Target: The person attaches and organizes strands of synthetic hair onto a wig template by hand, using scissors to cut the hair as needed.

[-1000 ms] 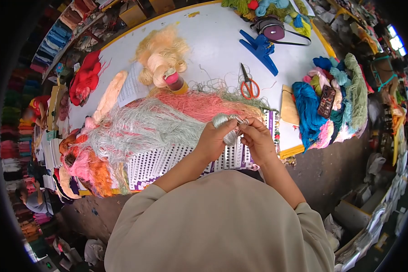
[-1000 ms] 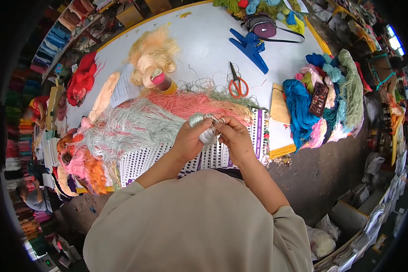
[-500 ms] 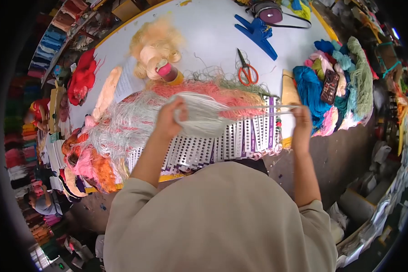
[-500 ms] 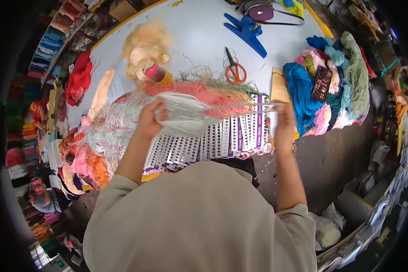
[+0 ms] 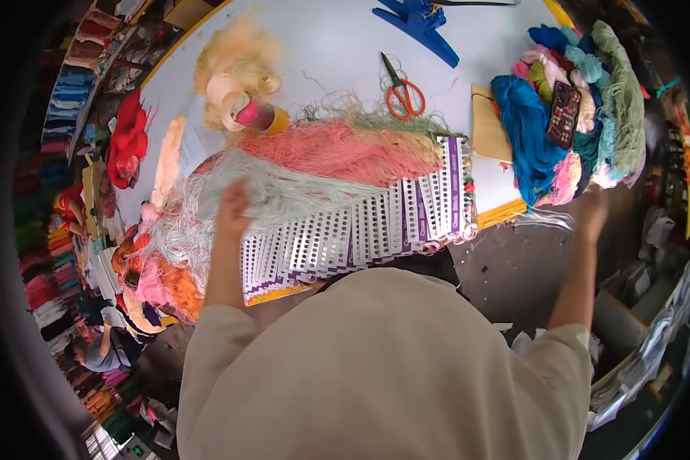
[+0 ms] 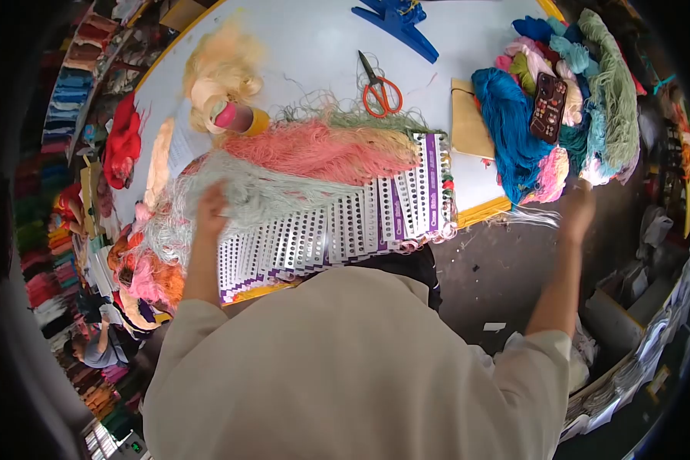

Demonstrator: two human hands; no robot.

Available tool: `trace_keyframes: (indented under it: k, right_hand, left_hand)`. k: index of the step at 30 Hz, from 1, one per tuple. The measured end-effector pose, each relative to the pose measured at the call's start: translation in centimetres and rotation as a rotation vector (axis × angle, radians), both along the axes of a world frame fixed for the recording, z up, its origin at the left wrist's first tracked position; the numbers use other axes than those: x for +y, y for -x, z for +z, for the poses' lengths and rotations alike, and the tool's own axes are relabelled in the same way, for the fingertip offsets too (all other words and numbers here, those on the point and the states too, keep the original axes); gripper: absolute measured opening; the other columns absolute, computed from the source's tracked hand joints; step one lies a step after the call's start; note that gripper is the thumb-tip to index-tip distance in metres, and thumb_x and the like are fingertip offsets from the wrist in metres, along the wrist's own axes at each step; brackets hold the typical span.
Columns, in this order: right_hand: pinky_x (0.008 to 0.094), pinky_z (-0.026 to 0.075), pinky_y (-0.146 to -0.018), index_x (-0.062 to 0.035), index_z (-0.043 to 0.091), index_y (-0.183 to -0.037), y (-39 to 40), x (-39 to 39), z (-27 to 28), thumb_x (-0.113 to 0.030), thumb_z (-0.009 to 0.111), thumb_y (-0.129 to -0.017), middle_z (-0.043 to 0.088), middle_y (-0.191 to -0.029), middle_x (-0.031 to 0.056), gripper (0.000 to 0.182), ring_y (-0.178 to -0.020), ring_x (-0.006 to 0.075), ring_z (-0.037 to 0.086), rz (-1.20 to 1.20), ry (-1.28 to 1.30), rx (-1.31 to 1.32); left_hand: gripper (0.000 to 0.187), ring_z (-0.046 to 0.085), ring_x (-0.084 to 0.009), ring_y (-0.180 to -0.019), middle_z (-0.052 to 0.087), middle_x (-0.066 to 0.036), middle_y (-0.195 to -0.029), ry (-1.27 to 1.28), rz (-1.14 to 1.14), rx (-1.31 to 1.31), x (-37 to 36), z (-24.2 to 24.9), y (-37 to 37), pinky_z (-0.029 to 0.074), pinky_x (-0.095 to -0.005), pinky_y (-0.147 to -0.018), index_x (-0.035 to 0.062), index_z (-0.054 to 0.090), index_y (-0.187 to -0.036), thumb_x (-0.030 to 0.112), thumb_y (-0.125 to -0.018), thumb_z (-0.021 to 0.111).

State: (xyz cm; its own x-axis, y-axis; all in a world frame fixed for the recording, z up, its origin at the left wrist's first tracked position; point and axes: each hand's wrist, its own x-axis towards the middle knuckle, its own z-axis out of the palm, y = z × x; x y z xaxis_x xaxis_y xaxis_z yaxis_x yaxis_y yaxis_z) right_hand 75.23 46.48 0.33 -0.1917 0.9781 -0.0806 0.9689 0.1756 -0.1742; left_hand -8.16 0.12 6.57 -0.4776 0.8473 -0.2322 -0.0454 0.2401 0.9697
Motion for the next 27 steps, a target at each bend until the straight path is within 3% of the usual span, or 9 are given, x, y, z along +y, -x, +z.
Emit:
trace_keyframes:
  k: [1,2,3,4,6,9,13,19,27]
  right_hand:
    - [0.0343,0.048,-0.067,-0.0041,0.060,-0.109,8.0,-3.7,-0.7,-0.026,0.047,-0.099,0.064,-0.086,0.0060,0.028,-0.077,0.0175,0.061,-0.133,0.007,0.247]
    - [0.0380,0.043,-0.057,-0.0050,0.062,-0.103,16.3,-7.4,-2.9,-0.027,0.046,-0.099,0.061,-0.074,0.0069,0.028,-0.064,0.0201,0.058,0.070,-0.001,1.061]
    - [0.0377,0.044,-0.063,-0.0040,0.061,-0.102,21.7,-9.9,-1.0,-0.025,0.045,-0.098,0.058,-0.075,0.0134,0.027,-0.068,0.0246,0.057,0.037,0.259,0.840]
    - [0.0402,0.046,-0.067,-0.0030,0.059,-0.102,26.4,-11.9,-0.4,-0.023,0.045,-0.097,0.059,-0.078,0.0171,0.025,-0.074,0.0281,0.061,0.320,0.215,0.724]
    - [0.0455,0.048,-0.068,-0.0108,0.059,-0.104,32.9,-14.9,-0.6,-0.024,0.047,-0.095,0.065,-0.083,0.0185,0.020,-0.078,0.0384,0.063,0.384,0.392,0.656]
    - [0.0497,0.049,-0.066,-0.0155,0.058,-0.105,38.4,-16.7,-0.6,-0.030,0.053,-0.094,0.066,-0.081,0.0169,0.019,-0.078,0.0394,0.064,0.466,0.510,0.495]
    - [0.0486,0.048,-0.067,-0.0142,0.057,-0.102,40.3,-16.8,-1.4,-0.027,0.052,-0.094,0.066,-0.082,0.0160,0.016,-0.079,0.0381,0.064,0.485,0.619,0.561]
    - [0.0463,0.047,-0.066,-0.0121,0.054,-0.099,39.8,-16.0,-2.2,-0.026,0.051,-0.095,0.064,-0.079,0.0160,0.015,-0.077,0.0372,0.063,0.480,0.752,0.654]
    - [0.0419,0.046,-0.064,-0.0121,0.051,-0.103,40.2,-15.1,-2.3,-0.022,0.055,-0.094,0.060,-0.074,0.0157,0.014,-0.069,0.0307,0.061,0.381,1.013,0.699]
  left_hand:
    - [0.061,0.039,-0.0021,-0.059,0.061,0.001,-0.098,0.078,0.269,-0.845,3.7,-0.6,-4.3,0.034,-0.0145,-0.052,0.0047,0.050,-0.134,-0.006,-0.074,0.055]
    - [0.060,0.045,-0.0030,-0.063,0.059,-0.004,-0.124,0.243,0.186,-0.883,5.6,-3.5,-7.8,0.036,-0.0146,-0.055,0.0047,0.050,-0.135,-0.006,-0.076,0.054]
    - [0.055,0.048,-0.0021,-0.068,0.060,-0.006,-0.125,0.252,0.071,-1.105,7.7,-6.0,-11.2,0.037,-0.0146,-0.055,0.0040,0.053,-0.132,-0.006,-0.078,0.052]
    - [0.048,0.051,-0.0021,-0.070,0.061,-0.009,-0.123,0.474,-0.017,-0.824,11.6,-2.6,-16.3,0.037,-0.0160,-0.052,0.0030,0.056,-0.128,-0.005,-0.082,0.051]
    - [0.026,0.056,-0.0071,-0.066,0.068,-0.011,-0.105,0.559,-0.036,-0.821,15.2,-4.4,-21.9,0.039,-0.0212,-0.049,0.0018,0.064,-0.110,0.007,-0.086,0.057]
    - [0.019,0.065,-0.0145,-0.066,0.068,-0.011,-0.090,0.670,-0.051,-0.382,18.9,-5.1,-27.5,0.039,-0.0247,-0.043,-0.0003,0.063,-0.096,0.015,-0.085,0.065]
    - [0.017,0.053,-0.0130,-0.048,0.058,-0.005,-0.061,0.611,-0.111,0.065,20.4,-6.7,-29.0,0.036,-0.0283,-0.043,0.0017,0.063,-0.078,0.017,-0.081,0.070]
    - [0.018,0.041,-0.0104,-0.043,0.049,-0.001,-0.053,0.519,0.073,-0.453,19.8,-5.8,-29.4,0.029,-0.0260,-0.041,0.0024,0.059,-0.072,0.013,-0.085,0.067]
    - [0.023,0.043,-0.0106,-0.043,0.051,-0.003,-0.054,0.538,-0.028,-0.473,20.7,-6.7,-28.7,0.028,-0.0250,-0.041,0.0021,0.056,-0.063,0.009,-0.084,0.064]
